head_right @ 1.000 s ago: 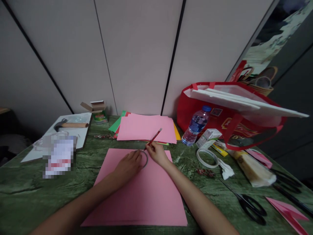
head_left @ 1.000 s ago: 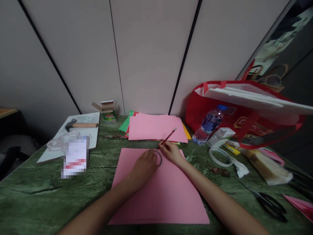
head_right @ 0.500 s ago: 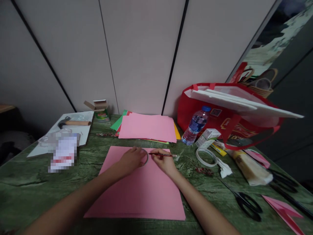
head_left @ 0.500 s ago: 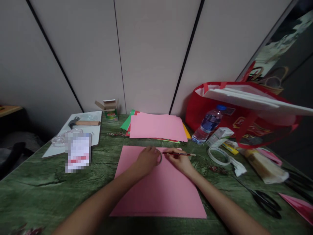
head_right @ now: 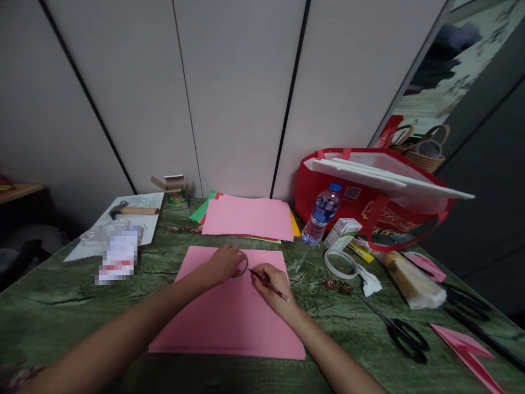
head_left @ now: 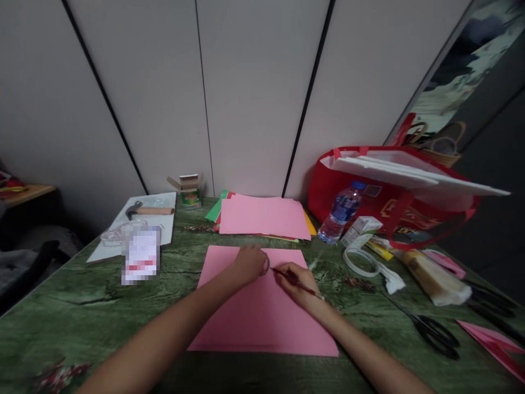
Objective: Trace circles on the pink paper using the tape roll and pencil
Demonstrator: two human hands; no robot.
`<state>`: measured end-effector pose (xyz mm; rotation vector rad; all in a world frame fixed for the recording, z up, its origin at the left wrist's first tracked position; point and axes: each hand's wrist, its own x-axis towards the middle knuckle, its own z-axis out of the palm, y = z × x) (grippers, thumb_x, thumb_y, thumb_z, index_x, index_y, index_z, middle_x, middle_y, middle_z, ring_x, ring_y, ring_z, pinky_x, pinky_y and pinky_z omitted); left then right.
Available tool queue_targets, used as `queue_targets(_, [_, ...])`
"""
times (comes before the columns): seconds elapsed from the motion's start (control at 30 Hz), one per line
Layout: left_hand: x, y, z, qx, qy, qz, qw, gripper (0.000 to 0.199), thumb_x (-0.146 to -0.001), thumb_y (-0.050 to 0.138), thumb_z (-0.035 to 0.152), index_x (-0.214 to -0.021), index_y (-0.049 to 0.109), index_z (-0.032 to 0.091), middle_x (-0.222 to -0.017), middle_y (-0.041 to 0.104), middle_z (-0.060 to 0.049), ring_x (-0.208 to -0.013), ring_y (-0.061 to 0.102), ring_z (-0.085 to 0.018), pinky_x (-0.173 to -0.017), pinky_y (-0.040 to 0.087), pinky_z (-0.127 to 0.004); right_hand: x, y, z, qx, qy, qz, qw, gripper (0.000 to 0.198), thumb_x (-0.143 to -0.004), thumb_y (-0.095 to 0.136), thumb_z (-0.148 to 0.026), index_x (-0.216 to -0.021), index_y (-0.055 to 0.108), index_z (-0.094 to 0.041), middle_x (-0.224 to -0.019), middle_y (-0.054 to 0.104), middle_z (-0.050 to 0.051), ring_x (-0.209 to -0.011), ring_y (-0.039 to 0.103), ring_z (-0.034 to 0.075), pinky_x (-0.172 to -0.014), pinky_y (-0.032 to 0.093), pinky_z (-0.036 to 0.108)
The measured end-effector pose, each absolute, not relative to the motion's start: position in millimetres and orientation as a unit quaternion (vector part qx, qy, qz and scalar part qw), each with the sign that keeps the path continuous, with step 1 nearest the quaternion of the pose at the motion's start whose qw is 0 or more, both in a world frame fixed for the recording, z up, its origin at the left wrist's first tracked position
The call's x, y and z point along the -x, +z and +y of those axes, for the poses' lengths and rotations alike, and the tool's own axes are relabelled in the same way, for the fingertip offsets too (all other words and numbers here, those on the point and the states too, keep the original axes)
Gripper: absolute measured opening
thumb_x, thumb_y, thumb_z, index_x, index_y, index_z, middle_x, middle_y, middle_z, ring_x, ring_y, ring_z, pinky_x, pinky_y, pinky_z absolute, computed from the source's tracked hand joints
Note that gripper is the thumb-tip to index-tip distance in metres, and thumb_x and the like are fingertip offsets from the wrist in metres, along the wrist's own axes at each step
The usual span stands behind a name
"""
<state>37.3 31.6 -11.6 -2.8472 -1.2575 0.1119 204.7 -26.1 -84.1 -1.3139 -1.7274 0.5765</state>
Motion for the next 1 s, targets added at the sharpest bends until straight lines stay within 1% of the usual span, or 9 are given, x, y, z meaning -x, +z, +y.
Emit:
queue_targets(0.1, [-39, -8, 33, 0.916, 0.041, -0.398, 0.013, 0.019, -0.075, 0.061, 0.020, -0.093, 0.068, 0.015, -0.099, 0.063, -0.013, -0.092, 0.058, -0.027, -0.073, 0.046, -0.035, -199, -81, -34, 0.525, 0.202, -0.708, 0.427, 0.010, -0.078, 0.055, -0.023, -0.082, 0.064, -0.021, -0.078, 0.068, 0.003, -0.065, 0.061, 0.016, -0.060, 0.048, 0.027])
queue_targets(0.3, [-46, 2, 36, 0.926, 0.082, -0.369, 0.009, 0.013, -0.072, 0.060, 0.016, -0.082, 0.068, 0.014, -0.086, 0.066, -0.011, -0.087, 0.060, -0.024, -0.074, 0.046, -0.033, -183, -71, -52, 0.509, 0.156, -0.734, 0.421, 0.008, -0.080, 0.051, -0.018, -0.079, 0.058, -0.022, -0.075, 0.063, 0.003, -0.066, 0.058, 0.016, -0.061, 0.046, 0.028])
queue_targets(0.43, [-51, 5, 37, 0.923, 0.100, -0.372, 0.016, 0.018, -0.069, 0.061, 0.014, -0.086, 0.066, 0.010, -0.087, 0.067, -0.014, -0.090, 0.060, -0.026, -0.074, 0.047, -0.034, -174, -69, -57, 0.486, 0.156, -0.745, 0.430, 0.011, -0.082, 0.050, -0.016, -0.084, 0.058, -0.022, -0.080, 0.064, 0.004, -0.071, 0.059, 0.017, -0.064, 0.048, 0.029])
queue_targets(0.57, [-52, 6, 37, 0.921, 0.103, -0.376, 0.016, 0.021, -0.069, 0.063, 0.016, -0.088, 0.064, 0.009, -0.089, 0.067, -0.015, -0.091, 0.061, -0.027, -0.074, 0.048, -0.035, -167, -72, -56, 0.444, 0.160, -0.768, 0.434, 0.013, -0.083, 0.050, -0.015, -0.090, 0.057, -0.023, -0.083, 0.063, 0.005, -0.076, 0.060, 0.018, -0.067, 0.049, 0.030])
queue_targets(0.67, [-52, 6, 38, 0.922, 0.092, -0.377, 0.015, 0.029, -0.068, 0.066, 0.018, -0.095, 0.062, 0.008, -0.096, 0.065, -0.017, -0.092, 0.061, -0.027, -0.076, 0.048, -0.035, -162, -74, -53, 0.427, 0.149, -0.790, 0.415, 0.014, -0.083, 0.051, -0.015, -0.092, 0.056, -0.024, -0.084, 0.063, 0.006, -0.078, 0.059, 0.021, -0.068, 0.049, 0.033])
queue_targets(0.8, [-53, 4, 39, 0.920, 0.085, -0.383, 0.013, 0.038, -0.068, 0.067, 0.017, -0.104, 0.057, 0.009, -0.099, 0.063, -0.016, -0.095, 0.060, -0.026, -0.077, 0.048, -0.034, -156, -73, -51, 0.418, 0.148, -0.798, 0.409, 0.018, -0.081, 0.051, -0.015, -0.096, 0.058, -0.024, -0.090, 0.065, 0.008, -0.084, 0.060, 0.021, -0.071, 0.050, 0.034])
queue_targets(0.87, [-54, 3, 38, 0.919, 0.087, -0.385, 0.011, 0.040, -0.068, 0.066, 0.016, -0.106, 0.055, 0.009, -0.099, 0.063, -0.016, -0.096, 0.060, -0.027, -0.077, 0.048, -0.034, -156, -72, -49, 0.428, 0.170, -0.782, 0.420, 0.016, -0.080, 0.053, -0.016, -0.093, 0.059, -0.023, -0.088, 0.066, 0.007, -0.079, 0.062, 0.020, -0.068, 0.050, 0.032])
queue_targets(0.97, [-55, 4, 36, 0.916, 0.092, -0.390, 0.007, 0.041, -0.068, 0.067, 0.017, -0.106, 0.055, 0.008, -0.098, 0.063, -0.017, -0.096, 0.059, -0.027, -0.076, 0.049, -0.034, -164, -67, -44, 0.459, 0.238, -0.732, 0.443, 0.005, -0.076, 0.056, -0.018, -0.078, 0.058, -0.022, -0.075, 0.066, 0.003, -0.065, 0.061, 0.017, -0.058, 0.049, 0.028])
queue_targets(1.0, [-56, 4, 36, 0.915, 0.093, -0.392, 0.006, 0.040, -0.070, 0.066, 0.018, -0.107, 0.055, 0.008, -0.098, 0.063, -0.017, -0.097, 0.059, -0.028, -0.076, 0.049, -0.034, -169, -65, -43, 0.466, 0.267, -0.709, 0.456, 0.004, -0.076, 0.057, -0.020, -0.072, 0.057, -0.022, -0.070, 0.065, 0.003, -0.061, 0.061, 0.016, -0.055, 0.048, 0.027])
